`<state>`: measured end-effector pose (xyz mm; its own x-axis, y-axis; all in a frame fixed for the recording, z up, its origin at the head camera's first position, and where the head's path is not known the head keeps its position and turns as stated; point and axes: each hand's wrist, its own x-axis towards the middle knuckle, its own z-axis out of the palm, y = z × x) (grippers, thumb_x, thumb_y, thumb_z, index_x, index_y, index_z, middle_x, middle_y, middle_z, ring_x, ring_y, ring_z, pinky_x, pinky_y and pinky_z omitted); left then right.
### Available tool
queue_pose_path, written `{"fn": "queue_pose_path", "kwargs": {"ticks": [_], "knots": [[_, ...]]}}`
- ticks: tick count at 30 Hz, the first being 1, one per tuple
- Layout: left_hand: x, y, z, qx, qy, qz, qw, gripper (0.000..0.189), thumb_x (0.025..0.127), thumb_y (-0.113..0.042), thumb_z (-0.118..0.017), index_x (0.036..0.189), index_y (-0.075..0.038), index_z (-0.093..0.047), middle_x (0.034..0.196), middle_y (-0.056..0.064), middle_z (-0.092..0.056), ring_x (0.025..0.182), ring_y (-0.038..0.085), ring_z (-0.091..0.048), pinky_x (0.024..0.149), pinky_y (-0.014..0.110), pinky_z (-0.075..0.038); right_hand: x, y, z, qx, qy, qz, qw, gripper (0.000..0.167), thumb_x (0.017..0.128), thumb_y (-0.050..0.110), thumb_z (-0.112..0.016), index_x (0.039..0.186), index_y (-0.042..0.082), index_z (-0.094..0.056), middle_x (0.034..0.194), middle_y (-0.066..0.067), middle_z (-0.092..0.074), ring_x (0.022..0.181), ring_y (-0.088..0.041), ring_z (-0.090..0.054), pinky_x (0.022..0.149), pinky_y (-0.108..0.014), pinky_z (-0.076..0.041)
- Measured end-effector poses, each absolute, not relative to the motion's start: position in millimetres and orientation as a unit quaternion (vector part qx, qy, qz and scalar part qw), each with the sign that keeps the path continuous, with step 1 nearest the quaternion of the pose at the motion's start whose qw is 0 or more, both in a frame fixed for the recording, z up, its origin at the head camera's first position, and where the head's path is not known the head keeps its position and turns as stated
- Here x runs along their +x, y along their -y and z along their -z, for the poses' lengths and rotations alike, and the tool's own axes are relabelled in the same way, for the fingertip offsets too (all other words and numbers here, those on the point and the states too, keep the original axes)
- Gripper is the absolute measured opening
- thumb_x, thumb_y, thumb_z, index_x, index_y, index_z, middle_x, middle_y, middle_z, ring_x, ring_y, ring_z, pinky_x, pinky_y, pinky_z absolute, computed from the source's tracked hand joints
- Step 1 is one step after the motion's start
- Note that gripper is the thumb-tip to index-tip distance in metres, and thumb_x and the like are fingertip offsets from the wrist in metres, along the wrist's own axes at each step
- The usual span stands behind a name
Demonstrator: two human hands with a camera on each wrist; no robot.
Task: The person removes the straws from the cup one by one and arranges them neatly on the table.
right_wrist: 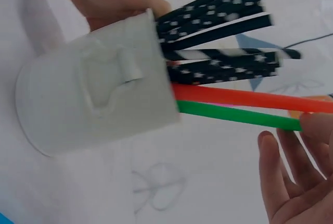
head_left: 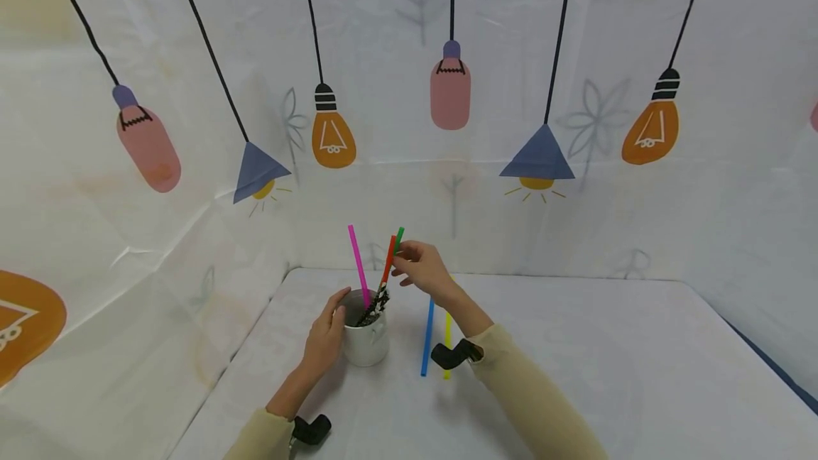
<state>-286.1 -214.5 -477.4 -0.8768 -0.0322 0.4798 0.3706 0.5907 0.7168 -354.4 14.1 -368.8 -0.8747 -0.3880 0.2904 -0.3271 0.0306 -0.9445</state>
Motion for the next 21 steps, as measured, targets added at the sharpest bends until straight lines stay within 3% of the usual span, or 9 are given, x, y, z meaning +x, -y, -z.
{"fn": "queue_pose_path", "kwargs": {"ticks": [3,11,15,18,21], "knots": [[-284.9,214.1,475.3,-0.089,0.866,0.436,0.227,0.039,0.107,-0.027,-0.036,0.144,-0.022,-0.046,0.138,0.015,-0.053,0.105,0.032,-0.056,0.084,0.055,-0.045,-351.5,-23.0,352.1,-0.248,-0.694,0.676,-0.013,0.027,0.097,0.012,-0.061,0.122,0.001,-0.062,0.108,-0.015,-0.067,0.094,-0.036,-0.066,0.068,-0.038,-0.058],[-283.4,219.4,472.6,-0.071,0.876,0.441,0.181,0.042,0.106,-0.035,-0.038,0.146,-0.025,-0.044,0.136,0.013,-0.054,0.098,0.035,-0.060,0.076,0.050,-0.052,-346.9,-62.9,299.2,-0.219,-0.621,0.745,-0.111,0.026,0.097,0.015,-0.062,0.121,0.005,-0.062,0.113,-0.018,-0.063,0.089,-0.022,-0.068,0.067,-0.032,-0.058],[-280.7,222.9,470.6,-0.072,0.856,0.495,0.130,0.044,0.106,-0.035,-0.038,0.149,-0.024,-0.040,0.143,0.011,-0.046,0.107,0.035,-0.056,0.069,0.041,-0.056,-346.7,-83.8,281.1,-0.233,-0.605,0.749,-0.137,0.026,0.098,0.017,-0.061,0.121,0.006,-0.060,0.105,-0.013,-0.062,0.085,-0.026,-0.070,0.066,-0.033,-0.058],[-279.0,223.7,465.0,-0.073,0.842,0.524,0.100,0.045,0.107,-0.036,-0.036,0.150,-0.023,-0.037,0.151,0.014,-0.036,0.126,0.041,-0.044,0.070,0.047,-0.057,-347.8,-98.2,275.8,-0.240,-0.610,0.740,-0.150,0.028,0.097,0.020,-0.061,0.122,0.007,-0.058,0.102,-0.014,-0.060,0.083,-0.031,-0.070,0.064,-0.033,-0.058],[-278.9,224.0,458.5,-0.077,0.830,0.549,0.065,0.047,0.107,-0.037,-0.033,0.152,-0.020,-0.033,0.152,0.019,-0.031,0.125,0.048,-0.041,0.071,0.055,-0.055,-351.0,-111.0,277.5,-0.227,-0.624,0.730,-0.164,0.030,0.097,0.021,-0.061,0.124,0.007,-0.057,0.103,-0.019,-0.060,0.076,-0.029,-0.071,0.062,-0.032,-0.058]]}}
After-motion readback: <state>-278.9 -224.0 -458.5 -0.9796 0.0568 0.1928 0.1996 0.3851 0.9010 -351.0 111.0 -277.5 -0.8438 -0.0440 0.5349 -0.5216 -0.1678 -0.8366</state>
